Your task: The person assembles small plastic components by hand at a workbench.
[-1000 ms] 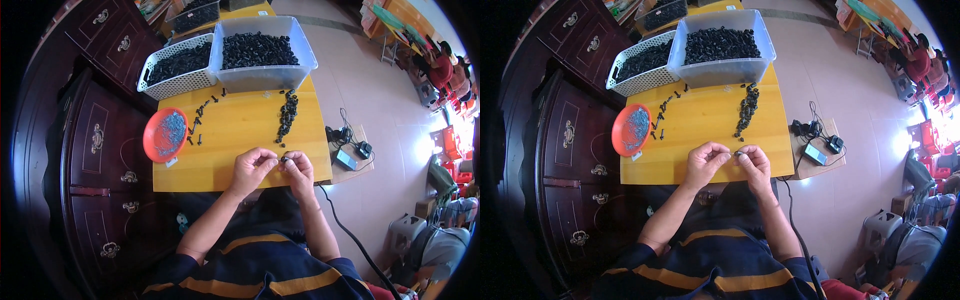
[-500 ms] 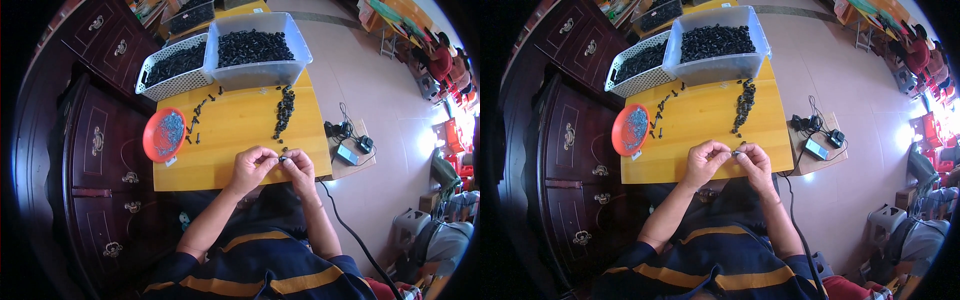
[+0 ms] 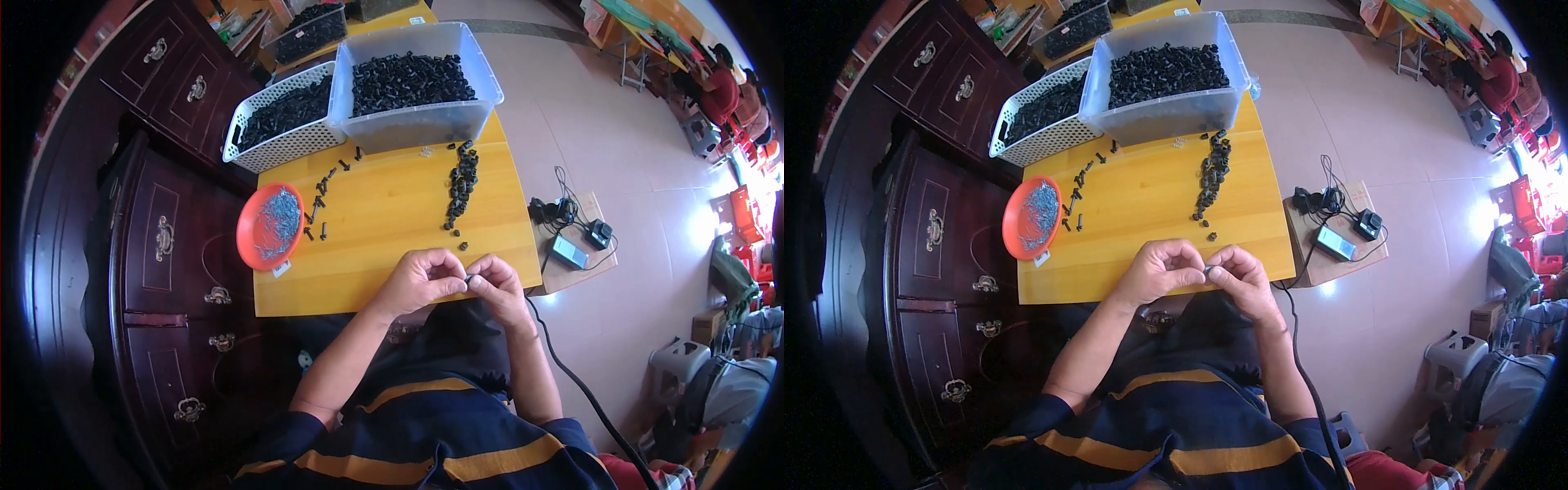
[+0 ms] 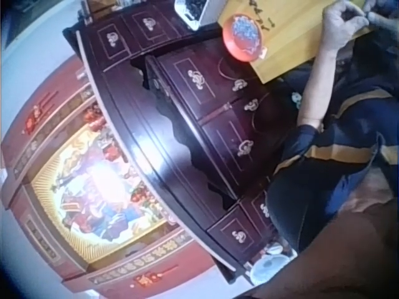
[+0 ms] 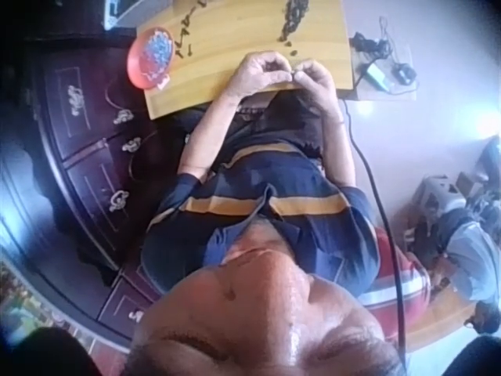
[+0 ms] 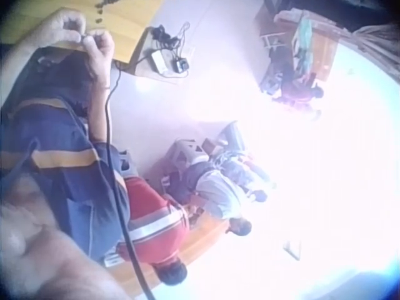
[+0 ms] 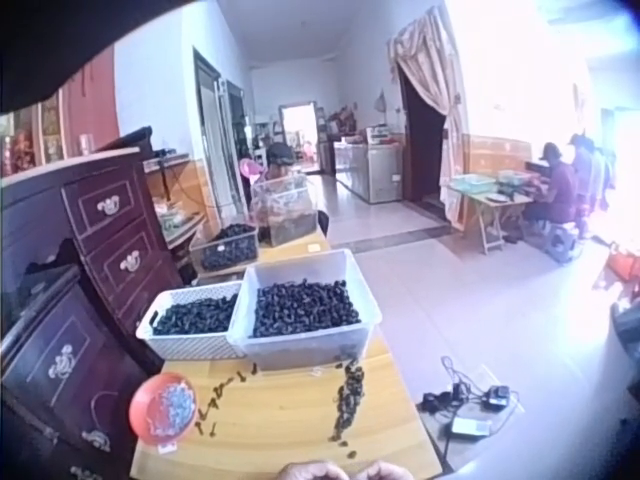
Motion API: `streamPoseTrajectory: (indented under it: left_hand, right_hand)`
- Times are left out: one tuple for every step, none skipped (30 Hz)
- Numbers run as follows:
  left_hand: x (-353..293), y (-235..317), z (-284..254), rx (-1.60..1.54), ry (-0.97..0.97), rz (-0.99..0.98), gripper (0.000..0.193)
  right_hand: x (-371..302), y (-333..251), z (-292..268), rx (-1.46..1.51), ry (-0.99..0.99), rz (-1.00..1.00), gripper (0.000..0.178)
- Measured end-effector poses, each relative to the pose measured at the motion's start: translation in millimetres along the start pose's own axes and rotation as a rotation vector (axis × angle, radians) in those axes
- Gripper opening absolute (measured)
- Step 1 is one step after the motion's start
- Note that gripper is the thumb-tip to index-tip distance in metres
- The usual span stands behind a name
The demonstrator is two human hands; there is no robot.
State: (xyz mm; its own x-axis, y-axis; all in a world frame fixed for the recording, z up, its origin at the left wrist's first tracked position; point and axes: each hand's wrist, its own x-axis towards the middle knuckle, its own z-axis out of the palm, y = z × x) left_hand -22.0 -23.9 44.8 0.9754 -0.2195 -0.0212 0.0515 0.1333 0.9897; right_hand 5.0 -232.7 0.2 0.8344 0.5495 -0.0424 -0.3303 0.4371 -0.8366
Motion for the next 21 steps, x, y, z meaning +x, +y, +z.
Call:
streamPoseTrajectory:
  left_hand:
    - [1, -3, 0, -0.078, -0.060, -0.037, 0.011]
    - [2, -6, 2, -0.076, -0.062, -0.037, 0.011]
    - [2, -9, 5, -0.090, -0.018, -0.027, 0.017]
    - [3, -10, 8, -0.104, 0.025, -0.016, 0.022]
    - [4, -11, 9, -0.103, 0.024, -0.017, 0.022]
    - [5, -10, 11, -0.138, 0.017, -0.031, 0.024]
    - [7, -8, 11, -0.172, 0.012, -0.044, 0.027]
    - [8, -9, 10, -0.170, 0.011, -0.044, 0.027]
    - [10, -9, 8, -0.214, 0.007, -0.086, 0.027]
    - [12, -11, 6, -0.257, 0.004, -0.128, 0.027]
    - [15, -18, 6, -0.254, 0.006, -0.125, 0.027]
    - [20, -20, 10, 0.042, 0.076, -0.045, 0.026]
    - [24, -23, 12, 0.337, 0.146, 0.035, 0.025]
    - [26, -24, 13, 0.589, 0.189, 0.130, 0.027]
    - [29, -26, 14, 0.591, 0.191, 0.131, 0.027]
    - [31, -27, 16, 0.815, 0.221, 0.241, 0.028]
    - [32, -28, 16, 1.039, 0.249, 0.352, 0.028]
    - [33, -29, 16, 1.039, 0.248, 0.352, 0.028]
    - [33, -30, 16, 1.046, 0.227, 0.332, 0.028]
    - [33, -31, 16, 1.052, 0.205, 0.313, 0.028]
    - [34, -33, 16, 1.050, 0.205, 0.313, 0.028]
  right_hand:
    - [-1, -1, -1, 0.003, -0.011, -0.001, 0.009]
    - [0, 0, -1, 0.005, -0.011, -0.004, 0.009]
    - [-1, 1, -2, 0.005, -0.011, -0.010, 0.010]
    - [-2, 1, -3, 0.005, -0.011, -0.015, 0.010]
    - [-2, 2, -4, 0.006, -0.010, -0.016, 0.010]
    - [-2, 1, -6, 0.022, -0.017, -0.011, 0.011]
    - [-2, 0, -7, 0.038, -0.024, -0.007, 0.011]
    - [-2, 0, -8, 0.040, -0.025, -0.008, 0.011]
    - [-1, 0, -10, 0.103, -0.041, -0.017, 0.011]
    - [0, 1, -11, 0.167, -0.058, -0.026, 0.010]
    - [2, 3, -12, 0.167, -0.062, -0.028, 0.010]
    - [4, 6, -14, 0.299, 0.003, -0.063, 0.011]
    - [6, 9, -15, 0.431, 0.069, -0.098, 0.011]
    - [8, 12, -19, 0.469, 0.077, -0.123, 0.013]
    - [8, 12, -20, 0.469, 0.075, -0.124, 0.013]
    - [8, 13, -21, 0.464, 0.076, -0.119, 0.013]
    - [8, 13, -21, 0.459, 0.077, -0.115, 0.013]
    - [8, 12, -21, 0.459, 0.078, -0.115, 0.013]
    - [9, 12, -20, 0.456, 0.069, -0.110, 0.012]
    - [9, 11, -19, 0.453, 0.060, -0.104, 0.012]
    - [10, 11, -19, 0.452, 0.061, -0.104, 0.012]
